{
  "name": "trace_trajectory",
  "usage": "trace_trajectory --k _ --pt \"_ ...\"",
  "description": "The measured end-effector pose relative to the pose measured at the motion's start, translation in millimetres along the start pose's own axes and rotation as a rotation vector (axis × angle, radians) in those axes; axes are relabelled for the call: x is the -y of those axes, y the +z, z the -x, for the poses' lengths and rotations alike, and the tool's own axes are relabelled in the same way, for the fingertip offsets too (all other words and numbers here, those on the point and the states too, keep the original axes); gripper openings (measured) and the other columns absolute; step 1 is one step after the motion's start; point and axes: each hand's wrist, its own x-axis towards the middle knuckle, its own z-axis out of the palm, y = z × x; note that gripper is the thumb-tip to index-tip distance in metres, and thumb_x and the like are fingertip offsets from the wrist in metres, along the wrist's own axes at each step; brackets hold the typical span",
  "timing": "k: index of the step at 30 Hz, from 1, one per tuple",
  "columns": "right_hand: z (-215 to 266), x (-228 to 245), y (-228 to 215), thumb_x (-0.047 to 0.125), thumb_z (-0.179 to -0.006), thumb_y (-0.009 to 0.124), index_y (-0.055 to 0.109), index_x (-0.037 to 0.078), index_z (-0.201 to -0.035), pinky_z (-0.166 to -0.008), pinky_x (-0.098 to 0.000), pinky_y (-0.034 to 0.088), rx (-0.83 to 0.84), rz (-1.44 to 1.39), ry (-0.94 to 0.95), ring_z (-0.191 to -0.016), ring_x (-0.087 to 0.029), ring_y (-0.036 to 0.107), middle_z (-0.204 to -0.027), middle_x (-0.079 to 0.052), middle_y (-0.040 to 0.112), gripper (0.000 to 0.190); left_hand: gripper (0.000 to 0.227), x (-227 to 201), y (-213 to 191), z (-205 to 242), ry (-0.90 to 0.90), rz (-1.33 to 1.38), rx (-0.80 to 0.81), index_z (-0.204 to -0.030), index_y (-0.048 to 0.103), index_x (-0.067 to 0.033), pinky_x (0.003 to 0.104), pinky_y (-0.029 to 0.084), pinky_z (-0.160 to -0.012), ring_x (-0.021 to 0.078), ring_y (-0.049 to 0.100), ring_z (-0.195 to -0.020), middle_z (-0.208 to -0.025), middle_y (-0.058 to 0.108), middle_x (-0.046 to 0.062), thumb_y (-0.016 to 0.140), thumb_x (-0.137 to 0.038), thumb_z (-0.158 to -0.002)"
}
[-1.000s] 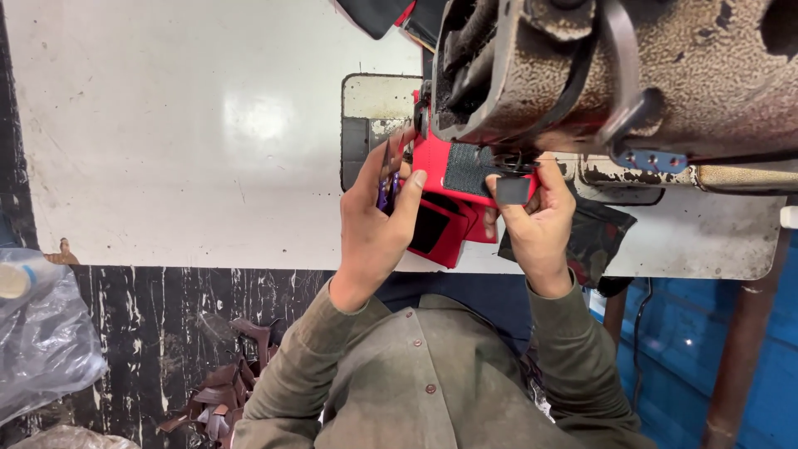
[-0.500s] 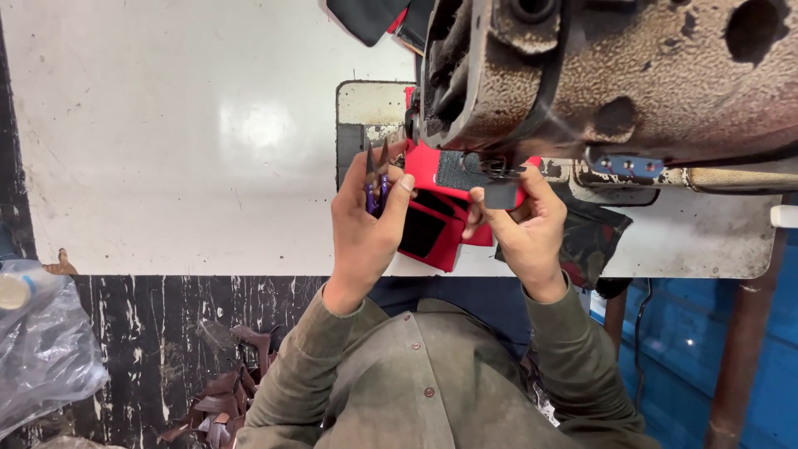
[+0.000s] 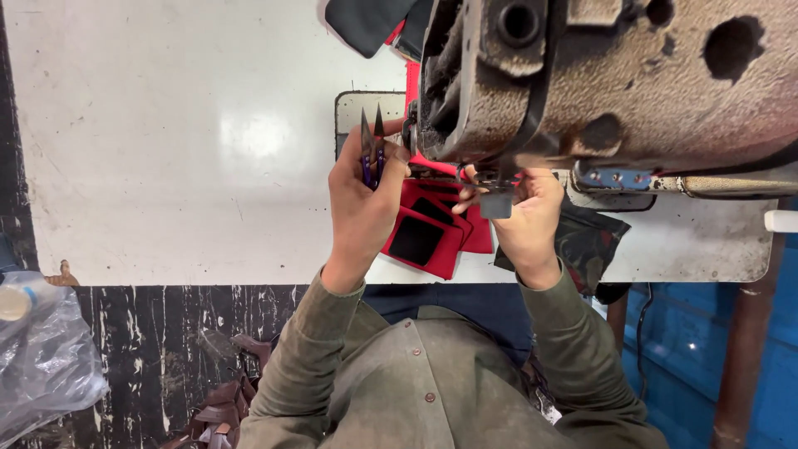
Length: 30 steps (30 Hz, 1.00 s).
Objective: The person is using a sewing machine to attach fabric and Velcro components for shoes.
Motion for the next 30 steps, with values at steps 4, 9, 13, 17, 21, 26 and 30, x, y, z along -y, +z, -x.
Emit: trace_trajectory --k 4,9,13,17,21,26,30 --pt "-10 9 5 -0.008 -0.096 0.067 0.064 -0.007 -0.117 -0.075 -0.0402 0.068 0.021 0.072 -0.041 -0.09 -0.022 0.073 -0.107 -0.013 0.071 0.021 0.024 4 4 -9 0.02 0.139 0.016 -0.129 0.063 -0.0011 0.019 0.045 -0.076 0.0006 0.053 -0.083 -0.093 0.059 -0.006 0.054 0.003 -0.107" --pt "-17 14 8 -0.01 -0.095 0.066 0.067 -0.009 -0.115 -0.076 -0.0393 0.067 0.071 0.164 -0.103 -0.091 -0.021 0.072 -0.103 -0.013 0.071 0.02 0.021 7 6 -15 0.034 0.121 -0.014 -0.127 0.064 -0.0038 0.018 0.034 -0.065 -0.0015 0.041 -0.074 -0.087 0.053 -0.008 0.055 0.003 -0.109" --pt "-19 12 9 -0.008 -0.095 0.067 0.064 -0.008 -0.116 -0.075 -0.0379 0.066 0.067 0.171 -0.085 -0.088 -0.021 0.073 -0.103 -0.014 0.072 0.022 0.018 14 4 -17 0.078 0.181 -0.008 -0.126 0.063 -0.006 0.018 0.034 -0.066 -0.0012 0.04 -0.075 -0.089 0.051 -0.008 0.056 0.001 -0.111" --pt "-23 -8 -3 -0.006 -0.097 0.066 0.065 -0.009 -0.112 -0.078 -0.0405 0.068 0.073 0.1 -0.081 -0.09 -0.024 0.075 -0.104 -0.016 0.072 0.015 0.014 32 -2 -21 0.093 0.182 0.0 -0.124 0.061 -0.0071 0.02 0.039 -0.067 -0.0001 0.045 -0.077 -0.093 0.053 -0.008 0.056 -0.001 -0.113" --pt "-23 -12 -5 -0.005 -0.095 0.067 0.064 -0.007 -0.111 -0.08 -0.0433 0.068 0.076 -0.032 -0.036 -0.094 -0.025 0.076 -0.106 -0.016 0.072 0.016 0.02 17 -8 -21 0.109 0.118 0.039 -0.129 0.062 -0.0086 0.017 0.033 -0.065 -0.0016 0.039 -0.075 -0.091 0.049 -0.008 0.058 0.0 -0.111" --pt "-24 -21 -20 -0.003 -0.097 0.07 0.07 -0.006 -0.112 -0.084 -0.0324 0.061 0.136 0.418 -0.228 -0.091 -0.02 0.073 -0.108 -0.012 0.075 0.014 0.023 14 -15 -31 0.034 0.045 0.093 -0.134 0.063 -0.008 0.017 0.026 -0.051 -0.0016 0.035 -0.059 -0.074 0.042 -0.009 0.055 -0.007 -0.113" --pt "-25 -35 -27 -0.001 -0.094 0.074 0.068 -0.005 -0.115 -0.092 -0.0328 0.058 0.091 0.441 -0.268 -0.1 -0.018 0.07 -0.112 -0.009 0.072 0.022 0.04 11 -20 -52 0.021 0.146 0.162 -0.144 0.05 -0.0085 0.018 0.035 -0.052 -0.0011 0.045 -0.062 -0.083 0.054 -0.008 0.06 -0.005 -0.106"
